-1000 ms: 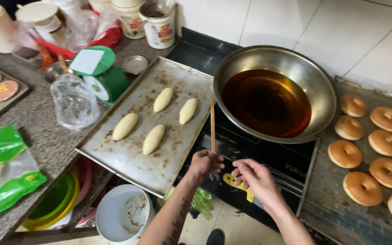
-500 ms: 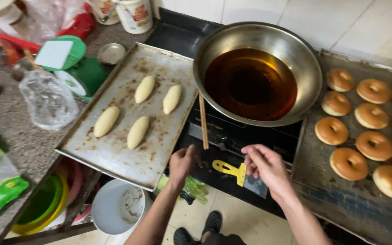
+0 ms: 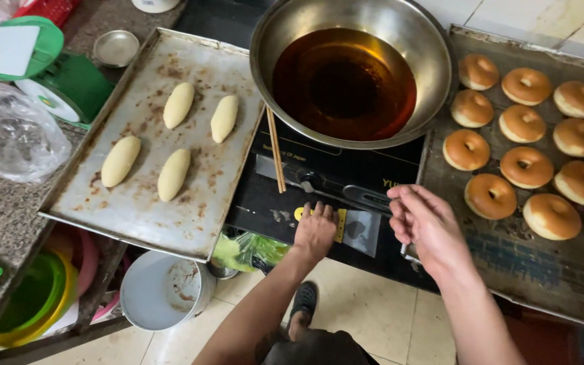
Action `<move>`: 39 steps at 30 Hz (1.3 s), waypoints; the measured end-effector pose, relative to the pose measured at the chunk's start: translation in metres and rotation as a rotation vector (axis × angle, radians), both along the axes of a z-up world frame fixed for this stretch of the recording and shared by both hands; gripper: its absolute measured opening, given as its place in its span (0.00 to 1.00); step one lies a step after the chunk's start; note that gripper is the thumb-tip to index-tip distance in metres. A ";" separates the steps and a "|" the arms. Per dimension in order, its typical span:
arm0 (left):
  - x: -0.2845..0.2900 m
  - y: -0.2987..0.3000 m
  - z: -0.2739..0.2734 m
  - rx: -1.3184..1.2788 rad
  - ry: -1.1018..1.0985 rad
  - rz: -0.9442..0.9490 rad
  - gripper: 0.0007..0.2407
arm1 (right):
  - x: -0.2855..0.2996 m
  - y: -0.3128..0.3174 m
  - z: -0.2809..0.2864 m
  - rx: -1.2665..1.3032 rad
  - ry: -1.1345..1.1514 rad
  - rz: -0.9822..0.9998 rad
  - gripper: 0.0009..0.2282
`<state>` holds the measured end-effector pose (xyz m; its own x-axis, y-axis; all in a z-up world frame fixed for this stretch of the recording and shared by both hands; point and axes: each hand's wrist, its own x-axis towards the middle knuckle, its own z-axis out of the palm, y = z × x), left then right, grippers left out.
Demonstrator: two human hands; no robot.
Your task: Frying donuts and bread dough in a pan of hot oil and transferring them to a tray.
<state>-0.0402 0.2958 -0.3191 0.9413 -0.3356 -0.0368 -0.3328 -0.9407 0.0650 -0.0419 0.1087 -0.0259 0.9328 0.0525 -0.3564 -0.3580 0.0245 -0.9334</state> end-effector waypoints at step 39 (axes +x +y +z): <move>-0.148 0.623 0.264 0.346 -0.361 0.573 0.06 | 0.106 0.531 -0.105 -0.012 0.180 0.416 0.08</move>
<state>-0.1885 0.9193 -0.0549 0.9383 0.1844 0.2927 0.2698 -0.9196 -0.2855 0.0637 0.6393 -0.1310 0.7565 0.4049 -0.5136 -0.4916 -0.1659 -0.8549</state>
